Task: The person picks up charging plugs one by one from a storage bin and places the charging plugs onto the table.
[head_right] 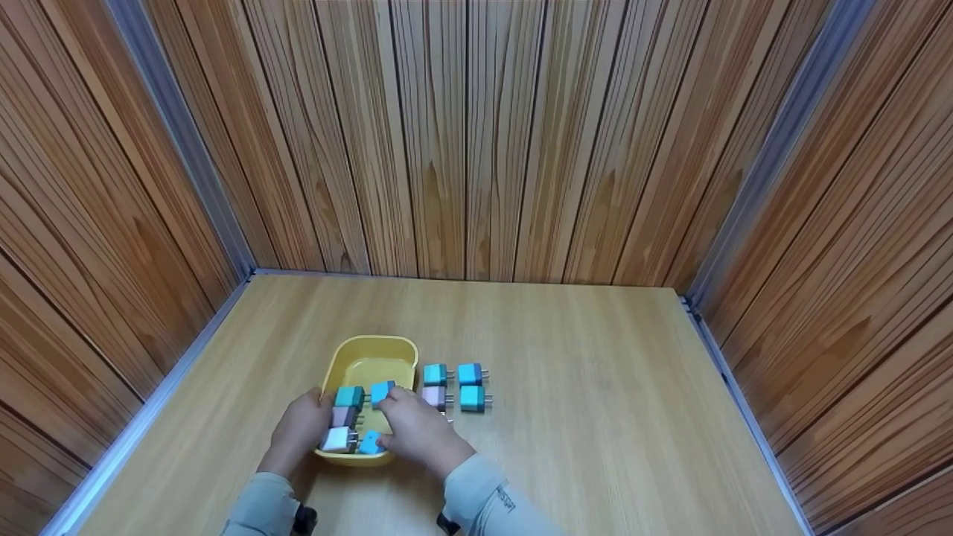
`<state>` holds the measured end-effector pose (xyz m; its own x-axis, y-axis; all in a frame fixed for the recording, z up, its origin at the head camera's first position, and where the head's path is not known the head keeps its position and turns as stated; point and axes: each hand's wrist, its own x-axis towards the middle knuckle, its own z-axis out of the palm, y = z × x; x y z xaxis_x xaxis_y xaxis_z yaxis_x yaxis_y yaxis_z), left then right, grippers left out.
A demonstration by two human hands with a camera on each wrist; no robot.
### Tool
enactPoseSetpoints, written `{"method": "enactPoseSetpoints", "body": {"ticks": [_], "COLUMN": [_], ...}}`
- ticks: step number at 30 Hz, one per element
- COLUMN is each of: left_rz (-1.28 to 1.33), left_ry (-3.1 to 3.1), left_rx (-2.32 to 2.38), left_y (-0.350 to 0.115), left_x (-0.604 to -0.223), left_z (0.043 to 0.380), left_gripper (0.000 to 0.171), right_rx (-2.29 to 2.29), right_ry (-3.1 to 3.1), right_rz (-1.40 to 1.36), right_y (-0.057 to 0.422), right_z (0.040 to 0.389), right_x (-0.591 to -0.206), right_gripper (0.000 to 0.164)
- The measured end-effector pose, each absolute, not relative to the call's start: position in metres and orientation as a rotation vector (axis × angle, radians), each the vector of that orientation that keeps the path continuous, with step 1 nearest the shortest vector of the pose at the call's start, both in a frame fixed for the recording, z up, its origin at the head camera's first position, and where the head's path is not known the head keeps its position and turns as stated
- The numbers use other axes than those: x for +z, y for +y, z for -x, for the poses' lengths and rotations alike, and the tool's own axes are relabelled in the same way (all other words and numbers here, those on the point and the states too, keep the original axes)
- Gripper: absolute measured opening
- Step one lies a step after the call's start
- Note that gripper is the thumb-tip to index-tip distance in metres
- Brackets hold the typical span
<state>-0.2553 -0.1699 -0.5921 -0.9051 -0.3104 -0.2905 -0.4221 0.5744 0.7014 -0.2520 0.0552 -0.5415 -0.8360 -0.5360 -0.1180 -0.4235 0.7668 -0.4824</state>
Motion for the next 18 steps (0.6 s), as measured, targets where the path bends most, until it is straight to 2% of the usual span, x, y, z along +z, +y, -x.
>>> {"method": "enactPoseSetpoints", "body": {"ticks": [18], "left_rz": [0.617], "left_ry": [2.683], "left_rx": [1.268], "left_y": [-0.1693], "left_x": [-0.5936], "left_z": [0.2531], "left_gripper": [0.035], "right_rx": [-0.627], "right_ry": [2.693], "right_rz": [0.793], "right_y": [0.0464], "right_z": [0.2507], "right_x": [-0.5457], "right_gripper": [0.056]}}
